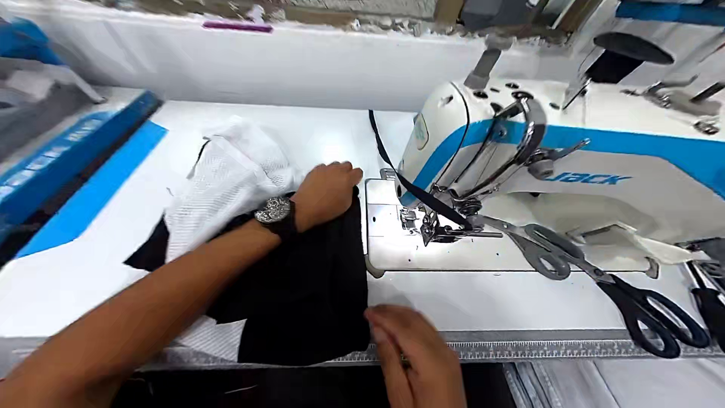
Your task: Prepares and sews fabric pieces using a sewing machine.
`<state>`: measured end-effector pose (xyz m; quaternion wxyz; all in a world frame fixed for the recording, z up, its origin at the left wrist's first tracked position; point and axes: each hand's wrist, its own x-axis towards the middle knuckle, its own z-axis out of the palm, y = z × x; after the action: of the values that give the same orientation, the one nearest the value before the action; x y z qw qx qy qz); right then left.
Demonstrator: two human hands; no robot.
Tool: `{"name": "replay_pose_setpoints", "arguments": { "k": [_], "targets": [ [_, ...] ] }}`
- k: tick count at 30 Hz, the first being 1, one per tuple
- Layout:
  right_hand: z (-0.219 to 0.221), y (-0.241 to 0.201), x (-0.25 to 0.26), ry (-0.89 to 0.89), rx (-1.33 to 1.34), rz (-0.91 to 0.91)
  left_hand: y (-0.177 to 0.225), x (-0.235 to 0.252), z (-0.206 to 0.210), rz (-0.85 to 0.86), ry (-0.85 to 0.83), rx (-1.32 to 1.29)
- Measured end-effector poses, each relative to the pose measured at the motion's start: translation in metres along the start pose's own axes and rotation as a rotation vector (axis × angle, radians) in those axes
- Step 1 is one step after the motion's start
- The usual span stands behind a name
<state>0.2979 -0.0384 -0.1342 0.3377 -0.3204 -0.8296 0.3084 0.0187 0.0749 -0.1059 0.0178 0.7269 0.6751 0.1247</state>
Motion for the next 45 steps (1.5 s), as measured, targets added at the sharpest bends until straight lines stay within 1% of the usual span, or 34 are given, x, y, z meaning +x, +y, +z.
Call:
{"name": "replay_pose_setpoints", "arguments": {
  "k": [1,3,5,6,8,10,11,13,15,17,19,20,22,25,27,28,29,31,32,33,34,36,38,40,41,43,45],
  "targets": [
    [0.001,0.006,0.010,0.054,-0.135,0.030,-0.005,0.003,-0.004,0.076,-0.011,-0.044],
    [0.016,0.013,0.031,0.107,-0.337,0.061,-0.011,0.003,-0.028,0.254,-0.119,-0.147],
    [0.029,0.011,0.048,0.120,-0.436,0.082,-0.007,-0.004,-0.046,0.419,-0.243,-0.193],
    [0.033,0.008,0.052,0.118,-0.469,0.092,-0.003,-0.010,-0.047,0.468,-0.296,-0.182],
    [0.038,0.006,0.056,0.124,-0.494,0.105,0.006,-0.024,-0.038,0.535,-0.321,-0.107],
    [0.040,0.007,0.056,0.140,-0.486,0.101,0.011,-0.039,-0.040,0.660,-0.238,-0.013],
    [0.041,0.007,0.055,0.145,-0.466,0.088,0.012,-0.048,-0.046,0.745,-0.155,0.027],
    [0.041,0.009,0.055,0.163,-0.418,0.038,0.015,-0.073,-0.057,0.810,0.035,0.070],
    [0.040,0.009,0.054,0.235,-0.371,-0.030,0.016,-0.107,-0.060,0.782,0.160,0.183],
    [0.040,0.010,0.052,0.300,-0.320,-0.106,0.015,-0.134,-0.051,0.758,0.203,0.310],
    [0.040,0.011,0.052,0.325,-0.285,-0.166,0.014,-0.146,-0.042,0.749,0.264,0.385],
    [0.040,0.011,0.052,0.333,-0.271,-0.185,0.014,-0.147,-0.042,0.737,0.283,0.389],
    [0.040,0.012,0.052,0.327,-0.241,-0.206,0.010,-0.144,-0.048,0.710,0.299,0.296],
    [0.041,0.010,0.051,0.316,-0.193,-0.186,0.003,-0.118,-0.068,0.642,0.272,0.105],
    [0.042,0.008,0.049,0.308,-0.194,-0.166,0.002,-0.080,-0.079,0.677,0.176,0.073],
    [0.041,0.007,0.048,0.290,-0.217,-0.142,0.004,-0.058,-0.076,0.716,0.121,0.084],
    [0.039,0.007,0.048,0.258,-0.269,-0.099,0.007,-0.036,-0.068,0.756,0.068,0.091],
    [0.031,0.008,0.052,0.201,-0.412,0.013,0.010,0.004,-0.037,0.832,-0.005,0.083],
    [0.026,0.010,0.055,0.177,-0.491,0.063,0.012,0.018,-0.019,0.857,0.020,0.054],
    [0.020,0.011,0.057,0.146,-0.549,0.103,0.013,0.025,-0.005,0.851,0.086,0.013],
    [0.015,0.013,0.059,0.118,-0.580,0.123,0.015,0.026,0.000,0.814,0.161,0.017],
    [0.007,0.019,0.059,0.076,-0.580,0.087,0.025,0.008,-0.016,0.683,0.208,0.100],
    [-0.006,0.034,0.054,0.018,-0.487,-0.012,0.041,-0.030,-0.026,0.579,0.161,0.041],
    [-0.030,0.055,0.056,-0.038,-0.350,-0.047,0.049,-0.065,-0.010,0.526,0.039,-0.048],
    [-0.045,0.066,0.061,-0.035,-0.323,-0.051,0.048,-0.076,0.002,0.509,0.000,-0.074],
    [-0.068,0.083,0.080,-0.014,-0.313,-0.077,0.043,-0.084,0.018,0.507,0.020,-0.106],
    [-0.075,0.095,0.101,-0.026,-0.241,-0.181,0.043,-0.081,0.024,0.522,0.076,-0.129]
  ]
}}
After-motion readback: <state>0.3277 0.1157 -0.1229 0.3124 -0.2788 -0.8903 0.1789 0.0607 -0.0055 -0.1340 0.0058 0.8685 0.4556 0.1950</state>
